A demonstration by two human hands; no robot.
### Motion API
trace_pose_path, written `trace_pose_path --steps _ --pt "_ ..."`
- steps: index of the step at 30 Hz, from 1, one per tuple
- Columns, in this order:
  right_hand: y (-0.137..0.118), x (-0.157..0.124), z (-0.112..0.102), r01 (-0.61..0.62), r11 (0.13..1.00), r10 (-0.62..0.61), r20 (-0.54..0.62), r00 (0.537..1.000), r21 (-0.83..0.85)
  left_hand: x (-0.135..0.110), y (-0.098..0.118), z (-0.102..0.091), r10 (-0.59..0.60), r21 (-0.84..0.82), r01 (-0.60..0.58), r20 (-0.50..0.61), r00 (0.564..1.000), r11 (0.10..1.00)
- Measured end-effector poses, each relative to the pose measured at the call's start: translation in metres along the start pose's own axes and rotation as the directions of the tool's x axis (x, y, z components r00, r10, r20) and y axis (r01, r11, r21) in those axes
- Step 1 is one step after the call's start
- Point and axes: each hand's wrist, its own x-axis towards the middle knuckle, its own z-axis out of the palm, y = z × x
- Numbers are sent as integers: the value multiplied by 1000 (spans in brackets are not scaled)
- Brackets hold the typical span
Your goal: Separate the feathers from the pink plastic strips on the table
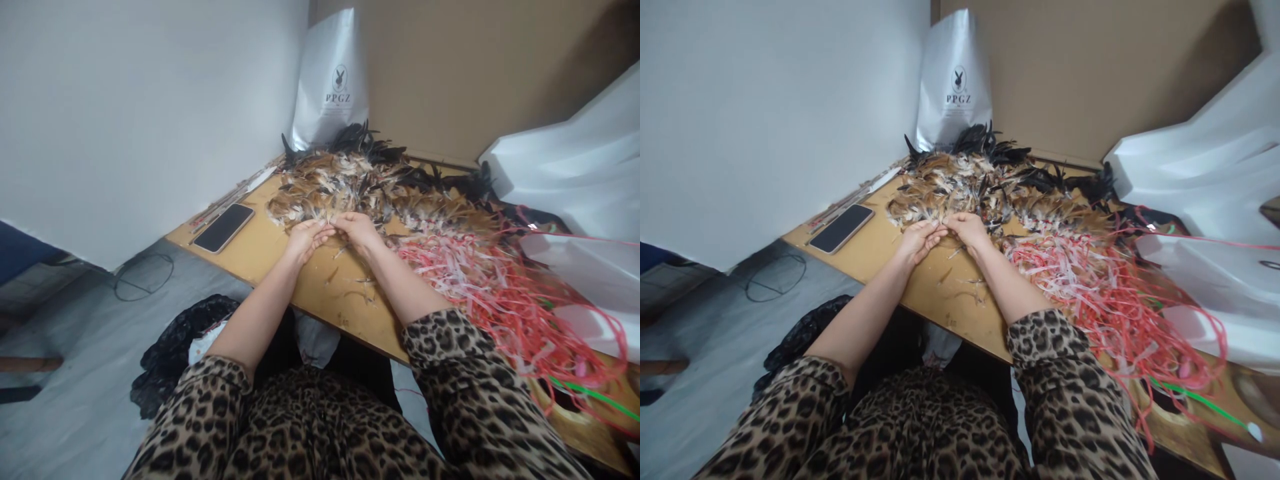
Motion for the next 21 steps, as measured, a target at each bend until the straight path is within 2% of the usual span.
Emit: trace_pose_path --steps 3,8,14,21 --pt "0 -2 0 2 1000 -2 6 1000 -7 0 0 1 11 10 -11 2 1000 1000" --pt "1 1 -4 4 999 -2 44 999 -48 1 -2 1 40 69 -36 -57 998 997" --pt "0 2 -7 31 994 -24 73 997 -106 5 -5 -1 86 118 -82 -29 996 990" --pt "0 -1 -4 12 996 -7 58 998 -88 -1 -3 6 149 228 -134 -49 988 964"
